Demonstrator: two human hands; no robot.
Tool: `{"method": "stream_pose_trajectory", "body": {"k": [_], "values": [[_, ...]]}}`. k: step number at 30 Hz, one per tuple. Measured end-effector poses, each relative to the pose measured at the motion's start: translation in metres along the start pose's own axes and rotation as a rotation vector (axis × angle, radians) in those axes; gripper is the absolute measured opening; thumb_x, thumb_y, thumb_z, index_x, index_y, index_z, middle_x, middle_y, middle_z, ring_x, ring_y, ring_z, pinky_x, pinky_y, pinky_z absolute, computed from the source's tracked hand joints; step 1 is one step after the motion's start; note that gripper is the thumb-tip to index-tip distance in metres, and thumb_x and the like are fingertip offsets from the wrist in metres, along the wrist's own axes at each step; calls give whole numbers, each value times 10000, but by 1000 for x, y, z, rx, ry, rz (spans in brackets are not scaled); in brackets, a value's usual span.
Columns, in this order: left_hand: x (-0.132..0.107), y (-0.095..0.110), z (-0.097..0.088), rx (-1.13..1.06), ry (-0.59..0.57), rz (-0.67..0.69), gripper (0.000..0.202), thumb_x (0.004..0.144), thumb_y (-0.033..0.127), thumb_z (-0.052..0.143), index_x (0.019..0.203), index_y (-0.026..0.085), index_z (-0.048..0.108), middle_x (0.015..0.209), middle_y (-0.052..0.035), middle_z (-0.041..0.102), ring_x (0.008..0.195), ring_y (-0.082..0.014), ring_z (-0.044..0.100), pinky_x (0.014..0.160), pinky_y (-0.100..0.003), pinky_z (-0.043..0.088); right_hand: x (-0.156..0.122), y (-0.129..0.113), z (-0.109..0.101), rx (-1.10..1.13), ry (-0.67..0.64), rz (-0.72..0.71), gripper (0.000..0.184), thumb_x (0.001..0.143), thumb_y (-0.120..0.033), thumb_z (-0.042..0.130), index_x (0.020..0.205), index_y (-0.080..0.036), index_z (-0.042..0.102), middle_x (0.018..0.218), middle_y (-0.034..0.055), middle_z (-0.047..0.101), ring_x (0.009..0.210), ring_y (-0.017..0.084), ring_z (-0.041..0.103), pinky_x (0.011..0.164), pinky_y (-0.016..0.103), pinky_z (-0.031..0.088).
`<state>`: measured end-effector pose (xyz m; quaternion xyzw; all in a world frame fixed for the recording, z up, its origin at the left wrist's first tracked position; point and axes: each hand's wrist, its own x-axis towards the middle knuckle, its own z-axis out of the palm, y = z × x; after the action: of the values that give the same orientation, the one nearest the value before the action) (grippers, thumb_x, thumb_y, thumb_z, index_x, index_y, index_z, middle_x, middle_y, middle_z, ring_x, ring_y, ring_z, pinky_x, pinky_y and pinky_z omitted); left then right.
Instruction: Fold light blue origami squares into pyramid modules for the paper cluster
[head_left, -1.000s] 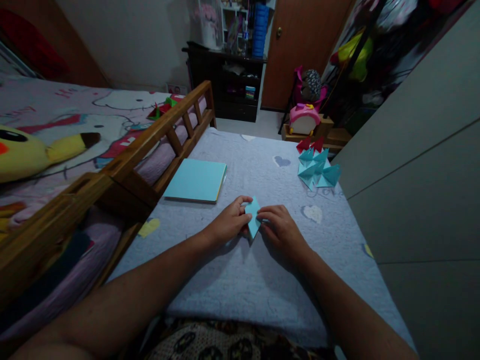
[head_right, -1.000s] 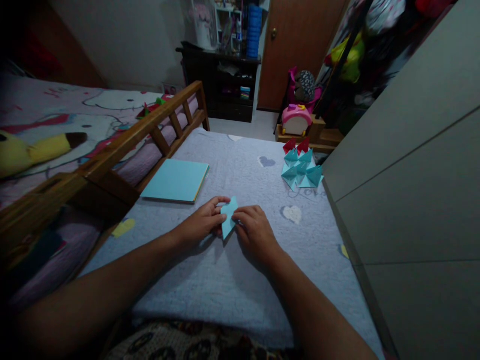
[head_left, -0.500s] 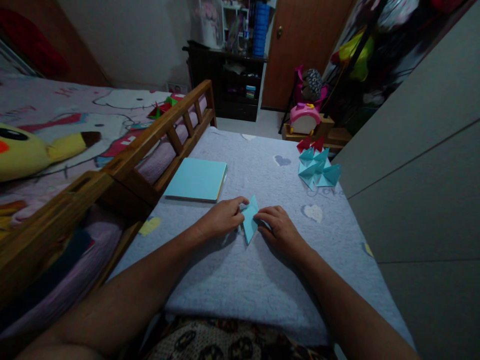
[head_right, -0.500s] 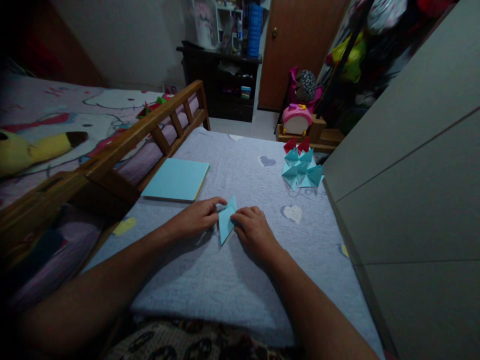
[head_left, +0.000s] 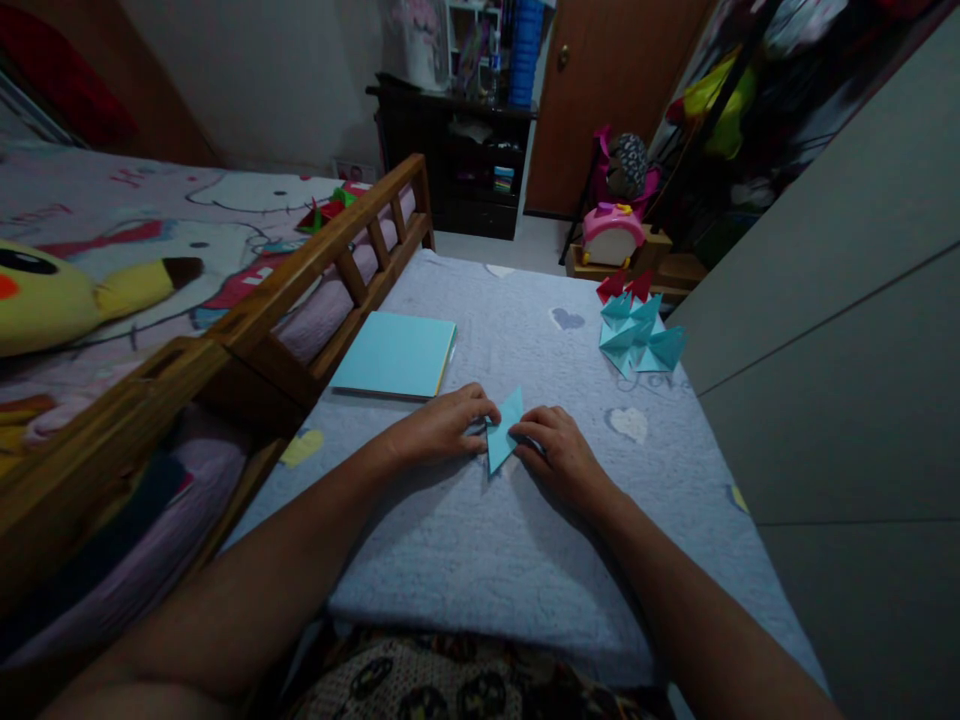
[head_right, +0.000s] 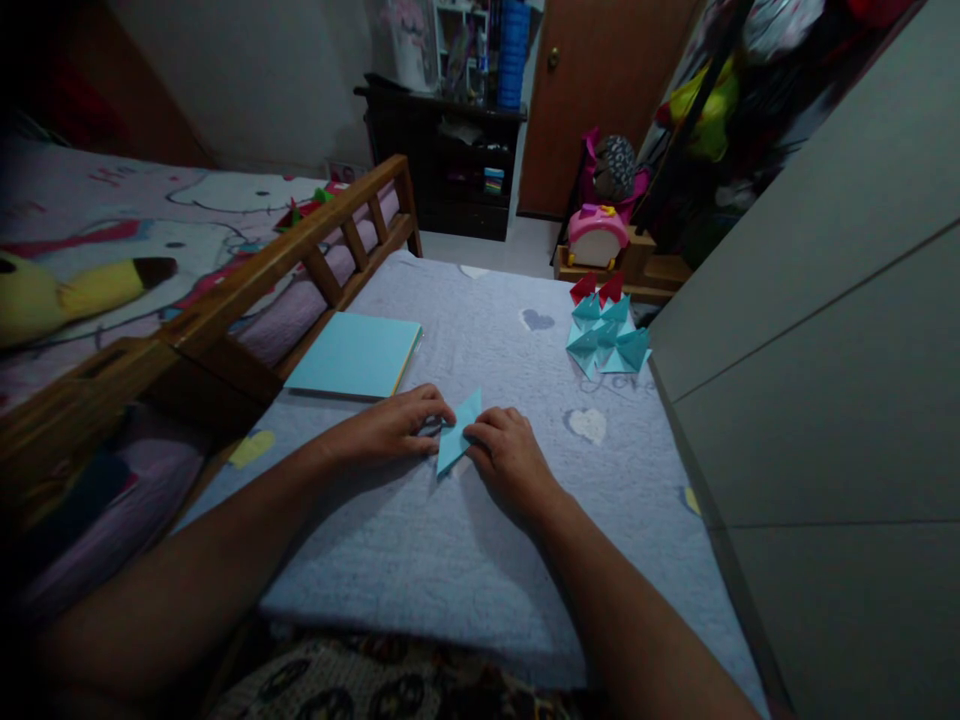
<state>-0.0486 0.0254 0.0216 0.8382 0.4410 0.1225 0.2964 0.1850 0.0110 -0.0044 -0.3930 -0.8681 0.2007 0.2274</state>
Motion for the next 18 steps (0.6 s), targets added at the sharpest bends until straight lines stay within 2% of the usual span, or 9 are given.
{"method": "stream_pose_trajectory", "body": {"k": [8, 11, 14, 18], "values": [[3, -4, -3, -138, -48, 8, 282, 798, 200, 667, 1080, 205, 671, 1029, -47, 573, 877, -179, 559, 804, -278, 465, 3, 1, 1, 37, 43, -2, 171, 980, -214, 551, 975, -183, 719, 962, 80, 695, 908, 225, 564, 858, 374, 441], [4, -3, -4, -176, -22, -1, 183, 858, 258, 618, 1020, 205, 686, 990, -48, 588, 896, -194, 565, 830, -293, 466, 4, 2, 4, 27, 80, 49, 188, 986, -225, 524, 942, -192, 704, 913, 78, 694, 877, 226, 566, 826, 361, 439], [5, -2, -4, -189, -11, 9, 175, 901, 265, 551, 983, 214, 697, 962, -46, 611, 917, -201, 580, 853, -299, 462, 5, 2, 7, 18, 101, 103, 197, 984, -220, 496, 937, -207, 687, 899, 70, 695, 855, 222, 568, 812, 353, 432], [9, 2, 2, -130, 55, -57, 134, 878, 239, 586, 884, 191, 711, 879, -37, 639, 844, -193, 599, 778, -288, 449, 6, -1, 5, 31, 100, 142, 187, 964, -213, 488, 909, -210, 666, 885, 72, 687, 852, 226, 581, 803, 355, 434]]}}
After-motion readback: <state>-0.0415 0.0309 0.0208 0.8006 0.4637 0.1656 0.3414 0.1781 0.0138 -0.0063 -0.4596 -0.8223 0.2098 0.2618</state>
